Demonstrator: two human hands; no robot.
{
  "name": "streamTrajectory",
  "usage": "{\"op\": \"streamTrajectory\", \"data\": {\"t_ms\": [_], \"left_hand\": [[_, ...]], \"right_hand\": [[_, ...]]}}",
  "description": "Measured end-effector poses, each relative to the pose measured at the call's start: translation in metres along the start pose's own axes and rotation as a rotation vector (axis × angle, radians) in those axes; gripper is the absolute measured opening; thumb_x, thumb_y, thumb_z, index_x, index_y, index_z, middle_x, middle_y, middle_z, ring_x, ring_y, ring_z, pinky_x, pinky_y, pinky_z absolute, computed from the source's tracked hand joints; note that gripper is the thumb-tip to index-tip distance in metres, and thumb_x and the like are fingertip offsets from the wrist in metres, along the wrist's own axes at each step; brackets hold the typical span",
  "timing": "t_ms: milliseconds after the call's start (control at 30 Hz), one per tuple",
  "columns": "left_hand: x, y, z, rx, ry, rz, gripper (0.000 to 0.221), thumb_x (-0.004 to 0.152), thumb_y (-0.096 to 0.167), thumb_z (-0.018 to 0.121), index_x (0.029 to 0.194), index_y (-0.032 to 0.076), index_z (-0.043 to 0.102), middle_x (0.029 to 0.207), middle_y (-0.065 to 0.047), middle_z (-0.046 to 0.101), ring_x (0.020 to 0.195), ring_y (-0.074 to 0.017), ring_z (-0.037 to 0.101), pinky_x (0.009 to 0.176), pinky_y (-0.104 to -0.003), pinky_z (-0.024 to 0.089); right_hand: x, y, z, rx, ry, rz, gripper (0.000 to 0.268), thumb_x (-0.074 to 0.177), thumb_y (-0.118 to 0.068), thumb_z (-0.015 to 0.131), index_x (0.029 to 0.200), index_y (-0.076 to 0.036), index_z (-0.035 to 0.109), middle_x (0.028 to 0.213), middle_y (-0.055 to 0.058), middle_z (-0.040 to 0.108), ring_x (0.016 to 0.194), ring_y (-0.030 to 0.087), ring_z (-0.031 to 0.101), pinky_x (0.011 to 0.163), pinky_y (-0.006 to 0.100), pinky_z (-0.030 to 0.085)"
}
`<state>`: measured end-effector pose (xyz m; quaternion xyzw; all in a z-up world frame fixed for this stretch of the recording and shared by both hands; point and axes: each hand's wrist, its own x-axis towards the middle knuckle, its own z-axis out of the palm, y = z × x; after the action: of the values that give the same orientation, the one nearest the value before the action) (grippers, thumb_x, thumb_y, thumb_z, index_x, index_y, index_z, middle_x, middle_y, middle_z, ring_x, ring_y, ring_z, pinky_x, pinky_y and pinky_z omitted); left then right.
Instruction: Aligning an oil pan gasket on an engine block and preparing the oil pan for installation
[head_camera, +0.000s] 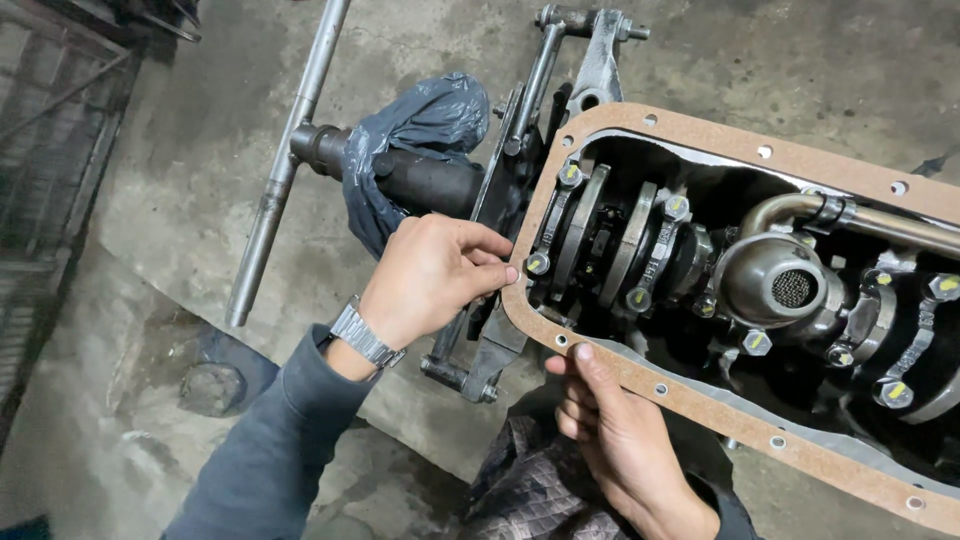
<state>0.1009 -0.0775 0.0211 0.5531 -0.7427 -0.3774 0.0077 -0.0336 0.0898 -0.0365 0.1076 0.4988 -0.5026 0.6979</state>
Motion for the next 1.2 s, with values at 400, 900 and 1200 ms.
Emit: {"op": "streamTrajectory", "data": {"t_ms": [400,900,1200], "left_hand": [[-0.009,0.020,-0.005,-0.015,-0.016,-0.137,0.016,0.081,0.026,0.080,0.072,0.013,0.080,0.053,-0.002,0.071,0.045,-0.0051,0.065,0.055,-0.018,0.053],[-0.004,0.000,0.004,0.270,0.018,0.089,0.020,0.084,0.036,0.076,0.069,0.022,0.076,0.049,0.006,0.069,0.049,-0.0063,0.069,0.067,-0.027,0.051],[-0.042,-0.017,0.032,0.290,0.485,0.512,0.011,0.095,0.018,0.067,0.096,0.010,0.074,0.086,-0.004,0.076,0.072,-0.0196,0.072,0.062,-0.035,0.057]], "right_hand": [[-0.004,-0.012,0.002,-0.099,0.050,0.088,0.044,0.099,-0.032,0.057,0.104,0.010,0.068,0.063,-0.001,0.017,0.055,0.012,0.016,0.054,0.029,0.019],[0.007,-0.006,-0.014,-0.137,-0.066,0.057,0.044,0.100,-0.032,0.057,0.098,0.011,0.068,0.060,-0.003,0.017,0.053,0.010,0.016,0.051,0.028,0.015],[0.007,-0.001,-0.023,-0.093,-0.089,0.077,0.051,0.099,-0.031,0.055,0.104,0.018,0.067,0.065,-0.003,0.014,0.054,0.010,0.012,0.050,0.027,0.010]]}}
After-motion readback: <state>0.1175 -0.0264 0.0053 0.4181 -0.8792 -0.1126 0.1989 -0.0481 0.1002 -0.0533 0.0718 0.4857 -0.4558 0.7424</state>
